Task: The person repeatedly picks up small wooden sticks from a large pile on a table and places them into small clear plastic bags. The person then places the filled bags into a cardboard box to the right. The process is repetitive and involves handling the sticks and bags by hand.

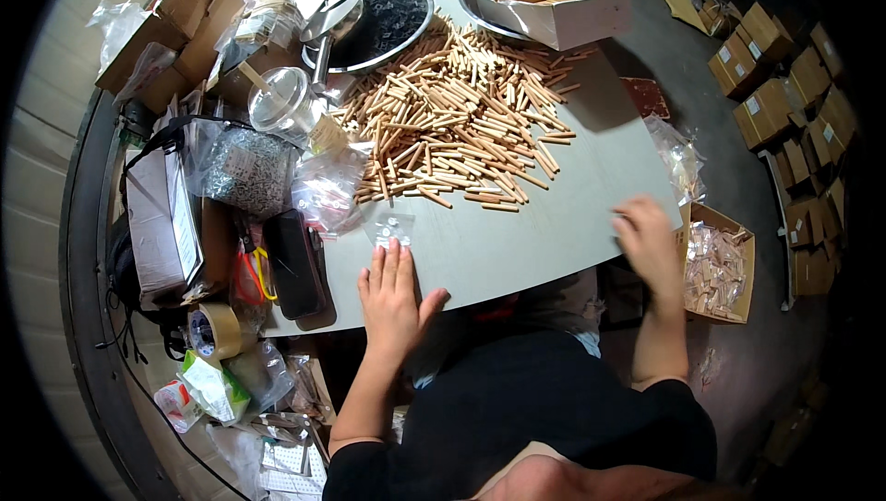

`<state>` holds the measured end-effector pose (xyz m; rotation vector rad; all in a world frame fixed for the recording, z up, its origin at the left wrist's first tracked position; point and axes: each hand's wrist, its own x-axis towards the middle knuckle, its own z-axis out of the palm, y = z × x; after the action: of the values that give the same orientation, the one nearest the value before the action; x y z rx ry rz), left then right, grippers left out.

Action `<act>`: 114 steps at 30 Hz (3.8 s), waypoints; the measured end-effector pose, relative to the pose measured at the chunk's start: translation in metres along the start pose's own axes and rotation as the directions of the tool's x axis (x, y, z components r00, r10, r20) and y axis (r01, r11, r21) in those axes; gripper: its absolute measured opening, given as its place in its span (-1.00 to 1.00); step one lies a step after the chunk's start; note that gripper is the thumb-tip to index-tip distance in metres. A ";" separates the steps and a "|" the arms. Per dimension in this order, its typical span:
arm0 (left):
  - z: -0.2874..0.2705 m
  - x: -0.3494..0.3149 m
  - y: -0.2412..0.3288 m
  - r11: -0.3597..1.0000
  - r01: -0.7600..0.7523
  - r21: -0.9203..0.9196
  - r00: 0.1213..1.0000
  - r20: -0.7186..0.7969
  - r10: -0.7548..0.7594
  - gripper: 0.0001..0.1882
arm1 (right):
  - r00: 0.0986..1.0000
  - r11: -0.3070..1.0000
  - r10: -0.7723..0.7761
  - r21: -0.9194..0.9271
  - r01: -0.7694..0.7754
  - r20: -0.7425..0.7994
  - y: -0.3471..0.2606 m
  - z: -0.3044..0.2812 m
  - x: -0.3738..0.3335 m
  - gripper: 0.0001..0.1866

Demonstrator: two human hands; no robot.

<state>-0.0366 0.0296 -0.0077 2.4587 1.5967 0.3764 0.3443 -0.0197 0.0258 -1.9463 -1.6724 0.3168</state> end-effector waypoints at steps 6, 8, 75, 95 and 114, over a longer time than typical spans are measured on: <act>0.000 -0.022 0.012 0.981 -0.183 0.070 0.976 -0.111 0.190 -0.39 | 0.983 0.973 -0.150 0.163 0.166 -0.108 -0.072 0.082 0.059 -0.79; 0.007 -0.027 0.006 0.963 -0.268 0.020 0.954 -0.137 0.269 -0.43 | 0.982 0.984 -0.147 0.088 0.158 -0.119 -0.081 0.092 0.069 -0.77; 0.081 -0.004 0.077 -0.358 0.873 -0.332 0.479 0.723 0.498 -0.66 | 0.733 0.810 -0.556 0.455 0.370 0.393 -0.079 0.052 -0.024 -0.65; 0.005 0.006 0.069 0.471 -0.308 -0.827 0.945 -0.209 0.251 -0.89 | 0.835 0.750 -0.515 0.574 0.329 0.194 -0.104 0.032 -0.016 -0.87; -0.008 -0.002 -0.002 0.985 -0.161 -0.069 0.976 -0.161 0.148 -0.28 | 0.925 0.938 0.323 -0.062 -0.341 -0.203 0.018 -0.086 -0.056 -0.85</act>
<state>-0.0413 0.0282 -0.0008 2.5533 1.4158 0.6587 0.3927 -0.0967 0.0773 -2.2571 -1.2550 0.1698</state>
